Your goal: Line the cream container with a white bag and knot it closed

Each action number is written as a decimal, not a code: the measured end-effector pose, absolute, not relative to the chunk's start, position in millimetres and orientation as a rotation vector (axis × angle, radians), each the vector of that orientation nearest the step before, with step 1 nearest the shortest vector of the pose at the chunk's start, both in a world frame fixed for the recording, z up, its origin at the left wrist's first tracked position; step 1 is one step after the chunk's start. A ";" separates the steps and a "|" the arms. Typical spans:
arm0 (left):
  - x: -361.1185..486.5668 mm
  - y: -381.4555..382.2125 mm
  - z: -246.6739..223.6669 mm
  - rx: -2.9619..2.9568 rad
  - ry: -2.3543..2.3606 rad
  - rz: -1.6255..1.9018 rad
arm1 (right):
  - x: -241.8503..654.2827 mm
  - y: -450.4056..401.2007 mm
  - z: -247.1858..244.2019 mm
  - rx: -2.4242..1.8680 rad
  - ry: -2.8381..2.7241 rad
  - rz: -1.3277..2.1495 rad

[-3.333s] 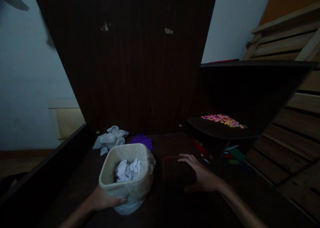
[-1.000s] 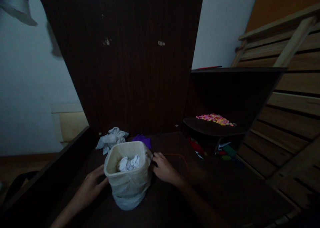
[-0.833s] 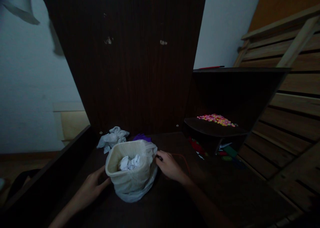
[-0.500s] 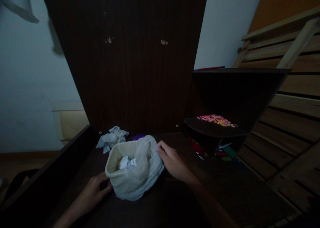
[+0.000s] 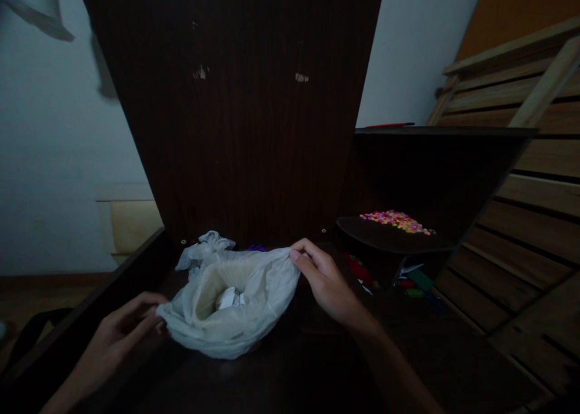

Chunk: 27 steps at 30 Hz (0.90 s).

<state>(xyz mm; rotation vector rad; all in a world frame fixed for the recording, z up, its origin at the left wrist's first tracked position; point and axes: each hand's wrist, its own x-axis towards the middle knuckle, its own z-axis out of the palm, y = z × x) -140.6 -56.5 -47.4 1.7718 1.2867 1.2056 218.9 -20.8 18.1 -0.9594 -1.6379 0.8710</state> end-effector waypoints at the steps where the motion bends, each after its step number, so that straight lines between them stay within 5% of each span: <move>1: -140.3 -55.7 -44.4 1.789 1.304 1.292 | 218.5 -20.0 19.6 -0.945 -1.635 0.878; 15: -112.1 -9.1 -6.2 1.572 1.229 2.111 | 207.1 13.0 24.3 -0.512 -1.612 0.639; 21: -100.6 30.1 12.1 1.513 1.435 2.054 | 192.2 58.5 23.9 -0.651 -1.600 0.552; 27: -117.6 68.7 -4.2 1.531 1.790 1.568 | 190.6 107.1 -6.5 -1.095 -1.601 0.577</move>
